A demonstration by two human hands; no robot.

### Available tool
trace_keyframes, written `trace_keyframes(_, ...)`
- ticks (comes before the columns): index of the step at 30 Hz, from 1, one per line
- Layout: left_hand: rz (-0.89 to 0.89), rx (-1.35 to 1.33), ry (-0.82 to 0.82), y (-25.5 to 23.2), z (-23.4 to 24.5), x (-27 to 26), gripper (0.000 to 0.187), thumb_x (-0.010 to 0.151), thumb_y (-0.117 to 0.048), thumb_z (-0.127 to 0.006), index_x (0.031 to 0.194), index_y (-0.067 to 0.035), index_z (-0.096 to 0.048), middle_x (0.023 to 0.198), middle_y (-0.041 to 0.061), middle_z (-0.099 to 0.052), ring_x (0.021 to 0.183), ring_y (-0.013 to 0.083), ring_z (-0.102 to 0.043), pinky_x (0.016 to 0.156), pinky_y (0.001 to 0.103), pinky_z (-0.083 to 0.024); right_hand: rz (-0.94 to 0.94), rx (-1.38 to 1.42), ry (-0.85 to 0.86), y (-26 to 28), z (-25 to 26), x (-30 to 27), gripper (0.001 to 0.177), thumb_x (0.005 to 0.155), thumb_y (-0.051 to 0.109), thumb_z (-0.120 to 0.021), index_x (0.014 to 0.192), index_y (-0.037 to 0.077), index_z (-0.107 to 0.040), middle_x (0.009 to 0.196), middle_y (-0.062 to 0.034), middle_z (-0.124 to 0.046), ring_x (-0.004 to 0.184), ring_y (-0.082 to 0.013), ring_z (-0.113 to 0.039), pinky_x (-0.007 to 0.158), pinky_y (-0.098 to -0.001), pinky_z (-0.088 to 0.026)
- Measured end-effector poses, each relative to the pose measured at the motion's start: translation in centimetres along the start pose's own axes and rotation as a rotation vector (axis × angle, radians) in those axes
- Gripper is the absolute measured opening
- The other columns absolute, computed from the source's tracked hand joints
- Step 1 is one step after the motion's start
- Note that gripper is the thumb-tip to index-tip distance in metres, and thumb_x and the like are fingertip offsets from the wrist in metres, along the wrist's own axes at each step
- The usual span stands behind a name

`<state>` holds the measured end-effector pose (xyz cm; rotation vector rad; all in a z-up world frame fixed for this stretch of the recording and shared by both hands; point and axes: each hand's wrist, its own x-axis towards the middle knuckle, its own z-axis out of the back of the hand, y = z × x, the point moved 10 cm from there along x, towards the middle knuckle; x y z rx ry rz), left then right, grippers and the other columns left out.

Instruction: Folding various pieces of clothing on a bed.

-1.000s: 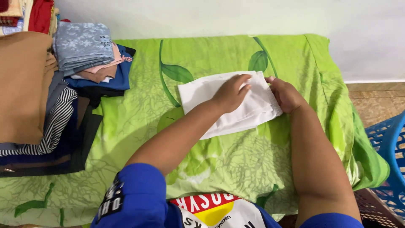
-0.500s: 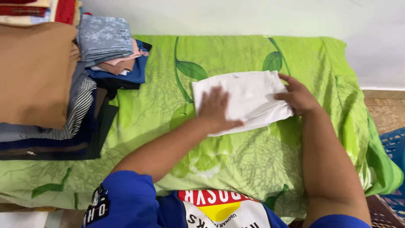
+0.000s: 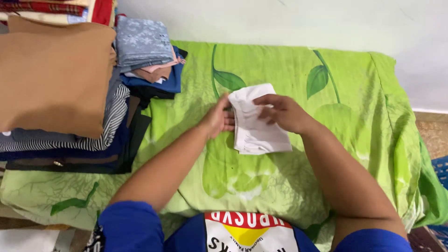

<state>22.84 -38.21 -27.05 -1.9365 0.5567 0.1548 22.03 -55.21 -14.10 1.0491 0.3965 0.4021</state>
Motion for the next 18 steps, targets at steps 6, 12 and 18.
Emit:
trace_keyframes(6, -0.297, 0.461, -0.268, -1.4, 0.6, -1.5, 0.097, 0.071, -0.026, -0.086, 0.148, -0.004, -0.03, 0.104, 0.011, -0.067, 0.085, 0.0207, -0.069, 0.071, 0.04, -0.061, 0.332, -0.648, -0.263, 0.8, -2.8, -0.3, 0.058, 0.1, 0.025, -0.063, 0.152, 0.009, -0.045, 0.155, -0.02, -0.047, 0.147, -0.0361, -0.038, 0.119, -0.0524, -0.027)
trace_keyframes(12, -0.461, 0.701, -0.292, -3.0, 0.1, -1.8, 0.1, 0.069, -0.018, -0.088, 0.148, -0.003, -0.029, 0.089, 0.006, -0.067, 0.079, 0.018, -0.067, 0.072, 0.033, -0.057, 0.386, -0.837, -0.152, 0.1, -4.5, 0.3, 0.057, 0.097, 0.035, -0.061, 0.146, 0.008, -0.05, 0.15, -0.022, -0.045, 0.142, -0.0397, -0.036, 0.111, -0.0575, -0.023)
trace_keyframes(18, -0.45, 0.72, -0.302, -3.6, 0.0, -2.9, 0.093, 0.068, -0.022, -0.091, 0.141, -0.005, -0.035, 0.092, 0.006, -0.066, 0.081, 0.0185, -0.067, 0.072, 0.035, -0.057, -0.097, -0.859, -0.467, 1.3, 4.5, -1.0, 0.041, 0.096, 0.049, -0.068, 0.104, 0.01, -0.075, 0.106, -0.0137, -0.075, 0.101, -0.0339, -0.07, 0.093, -0.048, -0.052)
